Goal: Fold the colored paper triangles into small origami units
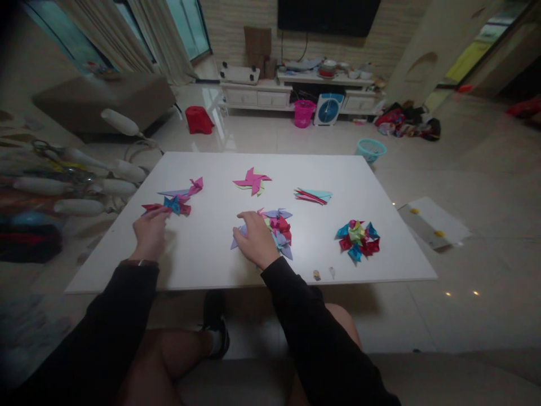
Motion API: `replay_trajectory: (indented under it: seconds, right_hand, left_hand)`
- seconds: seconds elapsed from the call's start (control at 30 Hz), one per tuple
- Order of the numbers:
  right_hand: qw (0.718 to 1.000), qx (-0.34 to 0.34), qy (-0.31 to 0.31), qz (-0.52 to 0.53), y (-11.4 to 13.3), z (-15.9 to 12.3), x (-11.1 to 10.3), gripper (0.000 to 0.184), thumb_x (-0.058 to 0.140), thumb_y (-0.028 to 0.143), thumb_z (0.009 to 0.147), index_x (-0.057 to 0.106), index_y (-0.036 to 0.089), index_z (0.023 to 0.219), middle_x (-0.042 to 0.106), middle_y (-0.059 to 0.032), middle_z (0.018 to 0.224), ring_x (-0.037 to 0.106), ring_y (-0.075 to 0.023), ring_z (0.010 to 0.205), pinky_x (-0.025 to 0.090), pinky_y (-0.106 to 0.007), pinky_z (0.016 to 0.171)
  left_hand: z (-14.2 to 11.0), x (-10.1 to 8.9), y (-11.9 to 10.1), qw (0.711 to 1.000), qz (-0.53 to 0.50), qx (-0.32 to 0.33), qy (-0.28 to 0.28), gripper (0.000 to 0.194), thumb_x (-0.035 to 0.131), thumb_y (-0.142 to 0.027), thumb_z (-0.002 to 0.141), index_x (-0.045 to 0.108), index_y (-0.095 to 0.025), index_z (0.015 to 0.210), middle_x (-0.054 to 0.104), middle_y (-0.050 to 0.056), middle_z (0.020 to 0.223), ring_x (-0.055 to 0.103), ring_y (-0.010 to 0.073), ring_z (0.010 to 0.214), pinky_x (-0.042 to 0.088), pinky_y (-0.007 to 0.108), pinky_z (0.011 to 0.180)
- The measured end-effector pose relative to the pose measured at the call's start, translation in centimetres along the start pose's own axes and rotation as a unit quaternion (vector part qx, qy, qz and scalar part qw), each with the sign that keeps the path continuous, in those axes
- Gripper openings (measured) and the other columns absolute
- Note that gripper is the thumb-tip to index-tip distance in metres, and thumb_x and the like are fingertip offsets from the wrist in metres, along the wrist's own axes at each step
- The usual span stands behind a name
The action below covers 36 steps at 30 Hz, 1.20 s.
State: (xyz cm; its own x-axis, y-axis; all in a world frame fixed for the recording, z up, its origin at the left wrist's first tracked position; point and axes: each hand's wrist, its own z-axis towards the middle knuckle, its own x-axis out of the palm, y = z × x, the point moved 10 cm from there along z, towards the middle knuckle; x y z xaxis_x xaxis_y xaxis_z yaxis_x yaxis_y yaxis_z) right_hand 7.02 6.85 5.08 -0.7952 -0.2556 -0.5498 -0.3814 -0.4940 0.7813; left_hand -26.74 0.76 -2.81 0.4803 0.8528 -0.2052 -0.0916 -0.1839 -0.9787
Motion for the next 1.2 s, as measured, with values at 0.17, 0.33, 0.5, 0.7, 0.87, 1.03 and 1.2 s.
replay_trajectory:
  seconds: [0.17,0.33,0.5,0.7,0.87,1.03,1.2]
  right_hand:
    - [0.997,0.051,-0.053,0.017,-1.5,0.7,-1.5,0.019,0.056,0.025,0.090,0.063,0.019,0.107,0.067,-0.0077,0.107,0.063,-0.0227,0.098,0.051,-0.039,0.091]
    - [0.995,0.064,-0.070,0.015,-3.3,1.4,-2.9,0.010,0.057,0.023,0.088,0.066,0.020,0.094,0.069,-0.0055,0.098,0.064,-0.0209,0.091,0.050,-0.037,0.085]
    - [0.995,0.065,-0.070,0.010,-3.7,1.2,-3.9,0.014,0.060,0.018,0.086,0.067,0.019,0.097,0.070,-0.0047,0.099,0.064,-0.0199,0.091,0.050,-0.035,0.085]
    - [0.998,0.025,-0.030,-0.045,-3.1,0.6,-3.3,0.018,0.066,0.014,0.080,0.070,0.020,0.096,0.068,-0.0052,0.099,0.061,-0.0206,0.094,0.048,-0.037,0.091]
    - [0.995,0.023,0.017,-0.101,-3.8,0.3,-2.4,0.012,0.067,0.010,0.078,0.071,0.019,0.084,0.065,-0.0042,0.088,0.058,-0.0219,0.092,0.045,-0.037,0.092]
    - [0.994,0.027,0.013,-0.103,-4.3,0.5,-2.8,0.013,0.068,0.009,0.077,0.071,0.020,0.081,0.063,-0.0032,0.088,0.057,-0.0216,0.092,0.044,-0.036,0.091]
    - [0.994,0.028,0.011,-0.105,-4.2,0.7,-2.7,0.010,0.070,0.010,0.079,0.068,0.020,0.075,0.062,-0.0025,0.085,0.056,-0.0203,0.089,0.043,-0.035,0.088]
  left_hand:
    - [-8.3,9.1,-6.5,0.949,0.066,0.187,0.246,0.011,0.070,-0.025,0.076,0.075,-0.017,0.084,0.073,0.005,0.086,0.066,0.0190,0.082,0.052,0.033,0.079]
    - [-15.8,13.9,-9.5,0.819,0.187,0.389,0.377,0.014,0.061,-0.007,0.078,0.067,-0.020,0.076,0.070,0.004,0.085,0.063,0.0208,0.089,0.049,0.036,0.086]
    - [-18.2,15.0,-9.6,0.765,0.241,0.456,0.386,0.013,0.063,-0.007,0.080,0.064,-0.020,0.081,0.061,0.004,0.084,0.059,0.0216,0.084,0.046,0.035,0.078]
    - [-20.2,15.2,-9.8,0.732,0.266,0.486,0.397,0.011,0.065,-0.010,0.084,0.065,-0.020,0.087,0.062,0.006,0.086,0.059,0.0229,0.089,0.043,0.037,0.081]
    - [-20.7,15.0,-10.3,0.729,0.262,0.499,0.389,0.009,0.063,-0.011,0.086,0.066,-0.019,0.089,0.064,0.007,0.089,0.058,0.0242,0.092,0.043,0.039,0.082]
    - [-20.6,15.2,-10.4,0.722,0.259,0.510,0.389,0.011,0.060,-0.012,0.088,0.067,-0.020,0.092,0.066,0.008,0.092,0.058,0.0248,0.095,0.043,0.041,0.085]
    - [-20.8,15.3,-10.3,0.719,0.251,0.510,0.401,0.011,0.061,-0.012,0.087,0.066,-0.020,0.091,0.067,0.007,0.090,0.059,0.0245,0.095,0.042,0.041,0.085]
